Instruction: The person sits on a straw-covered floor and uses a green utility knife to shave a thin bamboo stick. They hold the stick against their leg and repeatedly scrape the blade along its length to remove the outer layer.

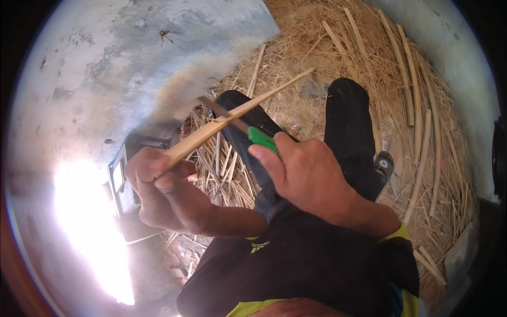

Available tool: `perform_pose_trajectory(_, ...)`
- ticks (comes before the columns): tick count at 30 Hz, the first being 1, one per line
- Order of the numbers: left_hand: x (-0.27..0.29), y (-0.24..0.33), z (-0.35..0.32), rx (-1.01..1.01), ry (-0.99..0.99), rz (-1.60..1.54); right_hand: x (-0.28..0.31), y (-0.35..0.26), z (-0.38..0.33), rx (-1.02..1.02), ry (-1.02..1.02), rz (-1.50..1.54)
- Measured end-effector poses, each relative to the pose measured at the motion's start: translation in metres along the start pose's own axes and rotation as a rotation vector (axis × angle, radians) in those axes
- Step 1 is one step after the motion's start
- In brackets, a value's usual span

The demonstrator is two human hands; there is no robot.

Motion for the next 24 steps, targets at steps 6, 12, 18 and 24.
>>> perform_pose_trajectory(6,0.003,-0.003,0.003,0.032,0.055,0.042,-0.016,0.023,0.006,0.016,0.120,-0.086)
perform_pose_trajectory(12,0.006,-0.005,0.000,0.023,0.022,0.022,-0.021,0.032,0.008,-0.037,0.085,-0.176)
perform_pose_trajectory(18,0.005,-0.001,-0.001,0.041,0.010,0.022,-0.010,0.040,0.009,-0.036,0.105,-0.184)
perform_pose_trajectory(24,0.012,-0.008,0.001,0.051,0.069,0.123,-0.037,0.103,0.031,-0.135,0.192,-0.181)
Point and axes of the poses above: each hand's wrist, its own z-axis towards the middle knuckle, its own x-axis out of the back of the hand, y = z × x, the point moved 9 cm from there along z, towards the middle knuckle, and after that the axes turned 1 degree about y, right-handed, at the moved point
